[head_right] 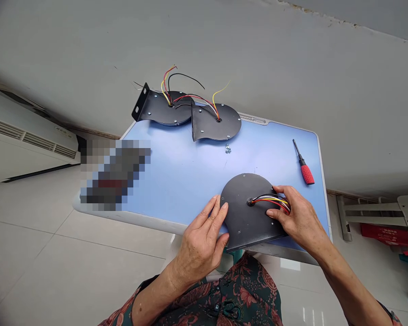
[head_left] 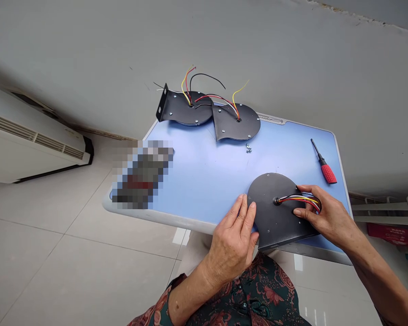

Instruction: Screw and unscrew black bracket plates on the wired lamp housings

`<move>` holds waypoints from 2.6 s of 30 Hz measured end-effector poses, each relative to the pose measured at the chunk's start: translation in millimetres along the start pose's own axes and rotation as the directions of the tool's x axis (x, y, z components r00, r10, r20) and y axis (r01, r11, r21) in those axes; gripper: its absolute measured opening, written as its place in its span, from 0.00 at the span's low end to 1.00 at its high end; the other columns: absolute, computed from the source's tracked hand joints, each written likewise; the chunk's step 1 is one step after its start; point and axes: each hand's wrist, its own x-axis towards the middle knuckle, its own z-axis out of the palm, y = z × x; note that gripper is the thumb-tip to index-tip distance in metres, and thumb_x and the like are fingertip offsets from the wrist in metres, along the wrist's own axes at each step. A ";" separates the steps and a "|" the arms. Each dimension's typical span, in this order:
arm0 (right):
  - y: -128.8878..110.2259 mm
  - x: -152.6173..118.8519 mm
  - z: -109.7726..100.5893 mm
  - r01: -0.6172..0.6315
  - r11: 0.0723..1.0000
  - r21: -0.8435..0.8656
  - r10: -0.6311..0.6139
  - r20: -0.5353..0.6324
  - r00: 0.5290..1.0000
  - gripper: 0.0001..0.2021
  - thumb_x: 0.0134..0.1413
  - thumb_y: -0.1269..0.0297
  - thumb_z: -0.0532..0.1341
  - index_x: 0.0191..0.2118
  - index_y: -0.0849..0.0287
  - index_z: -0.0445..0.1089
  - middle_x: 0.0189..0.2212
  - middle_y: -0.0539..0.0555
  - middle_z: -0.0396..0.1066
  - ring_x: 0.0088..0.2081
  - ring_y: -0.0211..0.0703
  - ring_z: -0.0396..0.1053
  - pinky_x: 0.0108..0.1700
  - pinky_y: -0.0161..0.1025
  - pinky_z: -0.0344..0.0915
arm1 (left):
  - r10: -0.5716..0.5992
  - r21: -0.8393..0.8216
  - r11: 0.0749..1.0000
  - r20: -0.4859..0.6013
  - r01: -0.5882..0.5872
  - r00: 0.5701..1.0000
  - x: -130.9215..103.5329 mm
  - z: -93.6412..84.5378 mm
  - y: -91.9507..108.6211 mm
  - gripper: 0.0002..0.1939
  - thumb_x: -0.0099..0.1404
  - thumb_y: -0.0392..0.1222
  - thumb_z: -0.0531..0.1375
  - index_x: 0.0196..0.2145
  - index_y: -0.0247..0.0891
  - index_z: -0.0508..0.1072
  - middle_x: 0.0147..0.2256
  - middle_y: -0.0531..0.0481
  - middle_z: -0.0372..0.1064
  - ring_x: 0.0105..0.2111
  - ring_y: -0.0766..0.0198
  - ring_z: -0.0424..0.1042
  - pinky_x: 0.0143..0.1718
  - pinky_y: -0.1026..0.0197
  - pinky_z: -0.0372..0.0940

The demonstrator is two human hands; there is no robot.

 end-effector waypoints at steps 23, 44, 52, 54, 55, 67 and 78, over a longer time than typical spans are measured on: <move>2.7 2.2 -5.4 -0.012 0.997 0.071 0.007 0.069 0.998 0.36 0.50 0.37 0.67 0.59 0.53 0.72 0.37 0.55 0.77 0.29 0.45 0.71 0.32 0.44 0.69 | -0.025 0.032 0.999 0.020 0.024 0.999 3.3 -7.2 -4.0 0.27 0.71 0.36 0.57 0.66 0.23 0.65 0.69 0.27 0.57 0.74 0.38 0.49 0.65 0.37 0.68; -101.9 146.3 22.4 0.519 0.794 -0.316 -0.511 0.116 0.852 0.14 0.59 0.76 0.61 0.47 0.57 0.79 0.39 0.54 0.81 0.39 0.44 0.76 0.43 0.38 0.66 | -0.018 0.071 0.997 -0.012 0.018 1.000 -2.0 9.7 -7.8 0.31 0.71 0.40 0.58 0.68 0.25 0.64 0.69 0.25 0.56 0.72 0.38 0.54 0.63 0.38 0.68; -101.5 150.1 32.2 0.545 0.594 -0.592 -0.535 0.214 0.817 0.12 0.68 0.70 0.57 0.46 0.57 0.79 0.44 0.58 0.80 0.44 0.47 0.74 0.35 0.38 0.55 | 0.004 0.086 0.996 -0.028 -0.002 1.000 1.3 7.9 -6.6 0.29 0.71 0.40 0.58 0.65 0.23 0.67 0.67 0.23 0.60 0.70 0.37 0.58 0.63 0.40 0.69; -104.2 151.8 32.1 0.561 0.564 -0.606 -0.542 0.242 0.805 0.13 0.69 0.70 0.56 0.45 0.59 0.79 0.44 0.59 0.79 0.43 0.47 0.74 0.35 0.38 0.54 | 0.005 0.085 0.996 -0.030 -0.002 1.000 1.6 7.2 -6.6 0.29 0.71 0.40 0.58 0.65 0.23 0.67 0.67 0.23 0.61 0.70 0.37 0.58 0.63 0.40 0.69; -105.5 151.8 31.0 0.568 0.549 -0.613 -0.543 0.254 0.800 0.13 0.69 0.70 0.55 0.44 0.60 0.79 0.44 0.60 0.79 0.42 0.47 0.74 0.34 0.38 0.54 | 0.005 0.085 0.996 -0.031 -0.002 0.999 1.6 6.9 -6.6 0.28 0.71 0.40 0.58 0.65 0.22 0.67 0.67 0.23 0.61 0.70 0.37 0.58 0.63 0.40 0.69; -104.3 48.7 20.9 0.516 0.855 0.047 -0.514 0.194 0.835 0.06 0.58 0.70 0.64 0.36 0.58 0.80 0.27 0.48 0.77 0.28 0.35 0.70 0.36 0.34 0.64 | 0.012 0.105 0.994 -0.029 -0.009 1.000 2.0 5.9 -7.3 0.29 0.72 0.40 0.57 0.66 0.22 0.67 0.66 0.25 0.63 0.71 0.38 0.57 0.63 0.41 0.68; -87.4 45.4 38.3 0.642 0.764 0.067 -0.645 0.135 0.753 0.08 0.57 0.77 0.66 0.35 0.58 0.80 0.31 0.49 0.74 0.30 0.34 0.66 0.36 0.33 0.62 | 0.003 0.110 0.994 -0.006 -0.002 1.000 1.6 7.7 -7.9 0.28 0.72 0.41 0.57 0.65 0.21 0.68 0.64 0.25 0.65 0.71 0.38 0.55 0.65 0.40 0.67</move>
